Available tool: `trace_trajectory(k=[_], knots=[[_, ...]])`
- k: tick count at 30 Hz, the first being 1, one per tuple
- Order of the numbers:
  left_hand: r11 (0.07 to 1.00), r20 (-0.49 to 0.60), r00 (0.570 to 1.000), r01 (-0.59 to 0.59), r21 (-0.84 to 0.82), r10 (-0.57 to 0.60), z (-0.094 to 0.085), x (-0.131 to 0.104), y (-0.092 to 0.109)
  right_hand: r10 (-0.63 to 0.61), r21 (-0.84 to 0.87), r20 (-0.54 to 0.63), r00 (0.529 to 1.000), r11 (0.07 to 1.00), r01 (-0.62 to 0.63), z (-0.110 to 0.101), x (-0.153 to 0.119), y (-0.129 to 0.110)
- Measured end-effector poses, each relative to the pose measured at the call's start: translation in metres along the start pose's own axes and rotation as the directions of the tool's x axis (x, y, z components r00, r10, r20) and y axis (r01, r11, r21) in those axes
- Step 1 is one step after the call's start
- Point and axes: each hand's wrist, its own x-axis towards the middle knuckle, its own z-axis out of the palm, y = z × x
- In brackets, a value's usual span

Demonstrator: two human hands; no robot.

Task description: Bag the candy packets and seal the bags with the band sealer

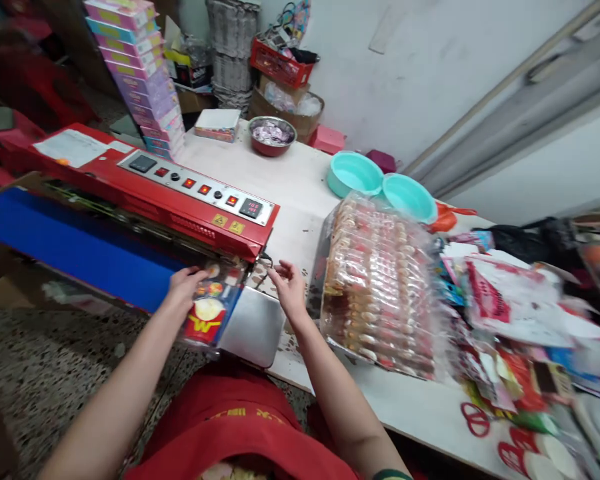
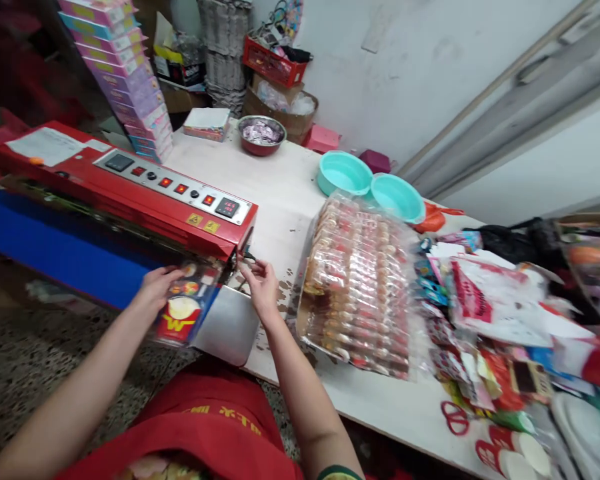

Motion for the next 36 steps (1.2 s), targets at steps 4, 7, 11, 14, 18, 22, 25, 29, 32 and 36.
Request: trace_trajectory(k=[4,7,11,14,18,22,25,29,32,36], knots=[[0.936,-0.255,0.912,-0.264,0.231,0.320,-0.022,0.015,0.017,-0.468,-0.653,-0.081,0.880,0.692,0.308,-0.124,0.004,-0.017],[0.603,-0.221,0.608,-0.544,0.583,0.763,-0.024,0.011,0.013,-0.476,-0.904,0.036,0.879,0.360,0.231,-0.203,0.019,-0.021],[0.330,0.073,0.456,-0.736,0.591,0.887,-0.001,-0.022,-0.009,-0.413,-0.857,0.241,0.878,0.333,0.392,-0.235,0.031,-0.037],[0.352,0.209,0.499,-0.799,0.488,0.841,0.024,-0.058,-0.021,-0.459,-0.653,0.334,0.823,0.517,0.553,-0.226,0.020,-0.080],[0.597,0.392,0.632,-0.770,0.224,0.668,0.063,-0.106,-0.011,-0.565,-0.513,0.297,0.770,0.585,0.628,-0.203,-0.007,-0.147],[0.853,0.595,0.648,-0.504,-0.135,0.476,0.101,-0.133,0.020,-0.527,-0.385,0.316,0.789,0.689,0.614,-0.166,-0.020,-0.165],[0.950,0.643,0.699,-0.237,-0.205,0.313,0.113,-0.131,0.033,-0.371,-0.245,0.337,0.865,0.852,0.462,-0.132,-0.019,-0.139],[0.988,0.552,0.823,-0.066,-0.137,0.132,0.106,-0.105,0.018,-0.120,-0.103,0.278,0.953,0.983,0.154,-0.092,-0.018,-0.085],[0.981,0.381,0.913,-0.082,-0.174,0.143,0.100,-0.083,-0.008,-0.029,-0.033,0.203,0.979,0.999,0.037,-0.069,-0.020,-0.052],[0.983,0.244,0.961,-0.093,-0.158,0.130,0.097,-0.057,-0.033,0.040,0.028,0.156,0.987,0.999,-0.045,-0.044,-0.021,-0.023]])
